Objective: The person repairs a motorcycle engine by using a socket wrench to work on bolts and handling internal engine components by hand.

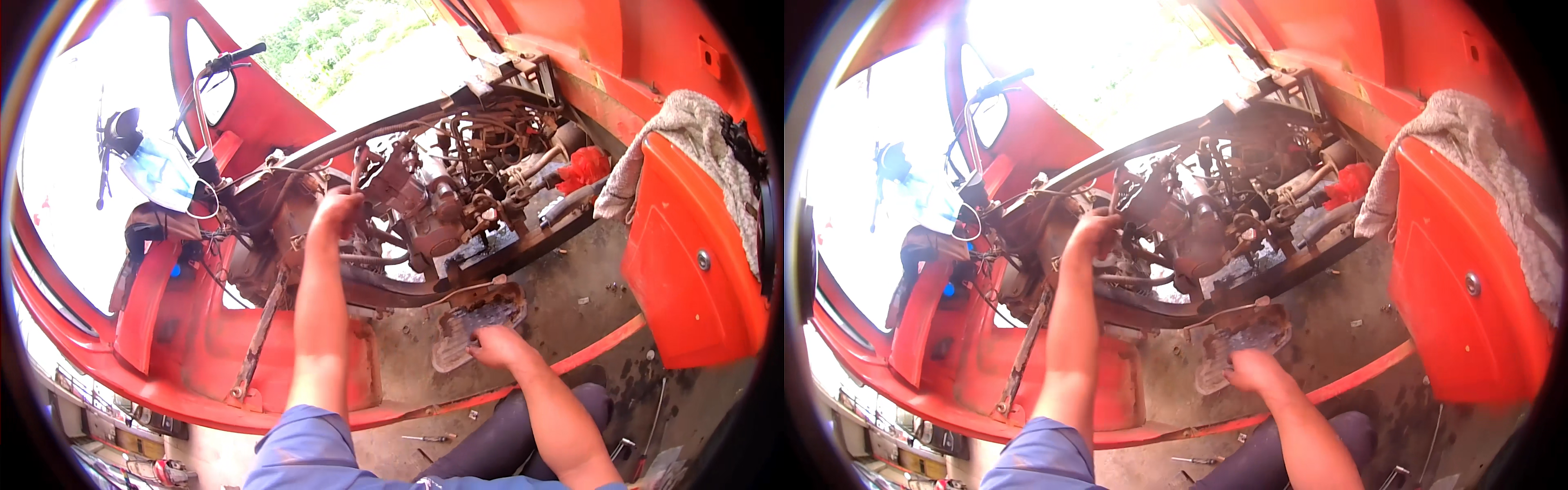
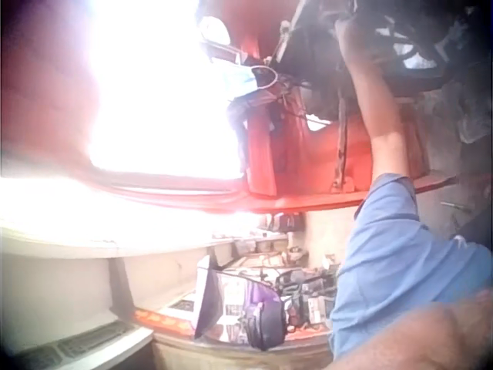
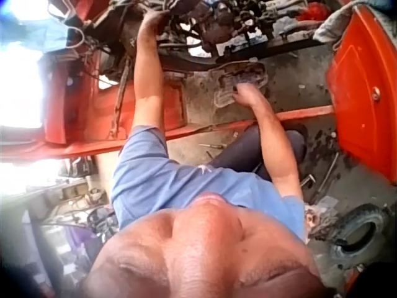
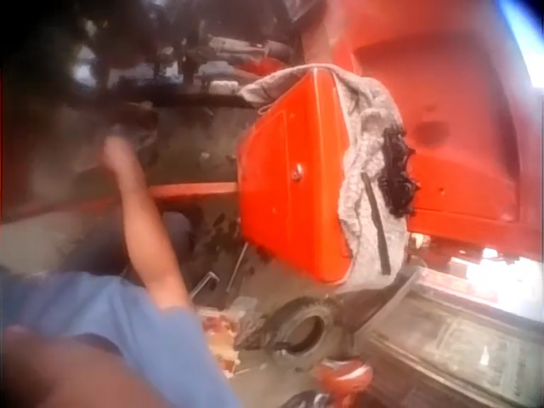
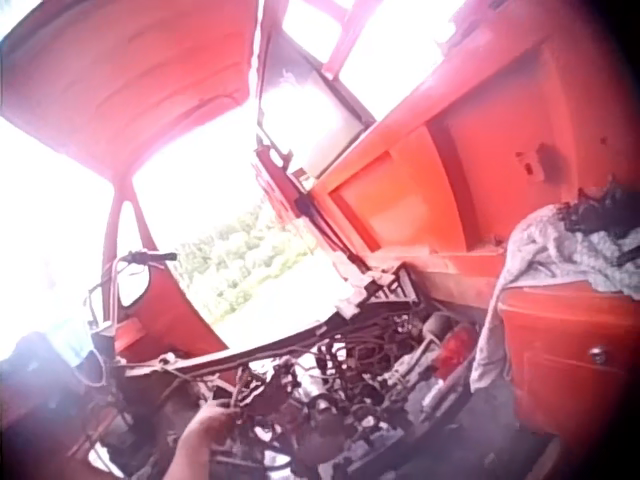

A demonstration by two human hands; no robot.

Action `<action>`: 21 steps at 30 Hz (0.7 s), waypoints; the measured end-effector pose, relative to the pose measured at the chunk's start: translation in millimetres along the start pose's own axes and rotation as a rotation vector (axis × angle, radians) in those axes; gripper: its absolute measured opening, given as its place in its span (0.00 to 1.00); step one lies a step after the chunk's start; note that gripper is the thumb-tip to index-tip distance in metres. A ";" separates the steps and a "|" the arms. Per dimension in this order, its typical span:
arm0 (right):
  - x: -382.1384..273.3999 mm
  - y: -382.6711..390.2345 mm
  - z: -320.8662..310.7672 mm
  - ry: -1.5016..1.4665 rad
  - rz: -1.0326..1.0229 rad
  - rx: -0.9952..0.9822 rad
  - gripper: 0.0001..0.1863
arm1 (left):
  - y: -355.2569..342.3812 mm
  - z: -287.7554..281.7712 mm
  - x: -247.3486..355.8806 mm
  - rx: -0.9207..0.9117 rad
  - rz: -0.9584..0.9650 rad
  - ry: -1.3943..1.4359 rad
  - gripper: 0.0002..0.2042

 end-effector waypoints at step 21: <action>13.8 -1.1 -4.7 0.043 0.025 0.026 0.22 | -24.2 60.2 10.6 -0.381 -0.006 1.007 0.06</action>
Point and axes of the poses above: each hand's wrist, its own y-axis away from the middle knuckle, its own z-axis out of the palm, x = y × z, the point moved 4 cm from there along -y, towards the middle knuckle, and after that the axes turned 7 degrees about -z, right-handed, at the moved point
